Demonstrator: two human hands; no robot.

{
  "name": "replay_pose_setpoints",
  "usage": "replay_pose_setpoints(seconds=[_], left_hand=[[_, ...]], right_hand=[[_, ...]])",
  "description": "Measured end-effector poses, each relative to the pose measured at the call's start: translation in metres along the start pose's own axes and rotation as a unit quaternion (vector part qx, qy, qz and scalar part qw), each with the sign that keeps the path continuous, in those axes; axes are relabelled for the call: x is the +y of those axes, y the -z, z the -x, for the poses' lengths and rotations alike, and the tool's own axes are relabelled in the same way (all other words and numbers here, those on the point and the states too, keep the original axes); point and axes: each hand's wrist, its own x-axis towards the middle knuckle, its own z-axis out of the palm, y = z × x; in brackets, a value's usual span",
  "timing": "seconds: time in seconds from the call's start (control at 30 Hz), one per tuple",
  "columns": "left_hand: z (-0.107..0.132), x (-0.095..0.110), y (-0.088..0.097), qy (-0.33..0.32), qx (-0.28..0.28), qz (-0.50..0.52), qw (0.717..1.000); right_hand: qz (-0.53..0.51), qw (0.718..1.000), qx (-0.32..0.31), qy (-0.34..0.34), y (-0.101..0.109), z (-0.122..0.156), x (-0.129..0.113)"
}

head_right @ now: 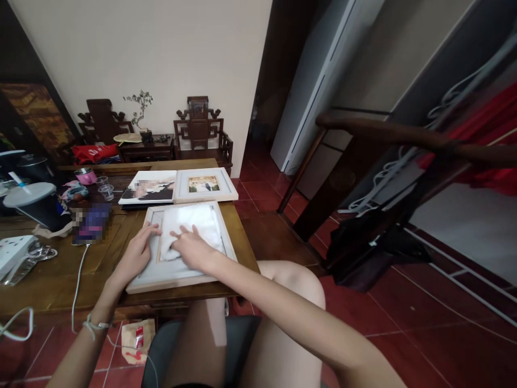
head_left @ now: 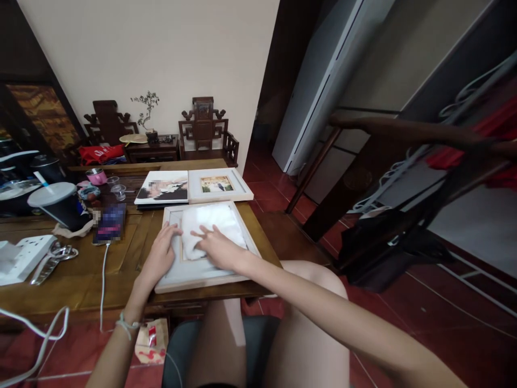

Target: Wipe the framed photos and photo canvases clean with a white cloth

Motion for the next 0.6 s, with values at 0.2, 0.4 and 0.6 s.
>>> replay_pose_setpoints(seconds=[0.2, 0.4, 0.6], left_hand=[[-0.002, -0.004, -0.009, 0.025, 0.032, -0.043, 0.998], [0.0, -0.006, -0.012, 0.02, 0.007, -0.08, 0.997], [-0.003, -0.003, -0.007, 0.033, 0.027, -0.053, 0.998]], right_hand=[[-0.099, 0.992, -0.051, 0.054, 0.019, 0.045, -0.019], [-0.075, 0.997, 0.001, 0.0, 0.0, 0.03, -0.02], [0.047, 0.992, 0.079, -0.092, 0.004, -0.045, 0.009]])
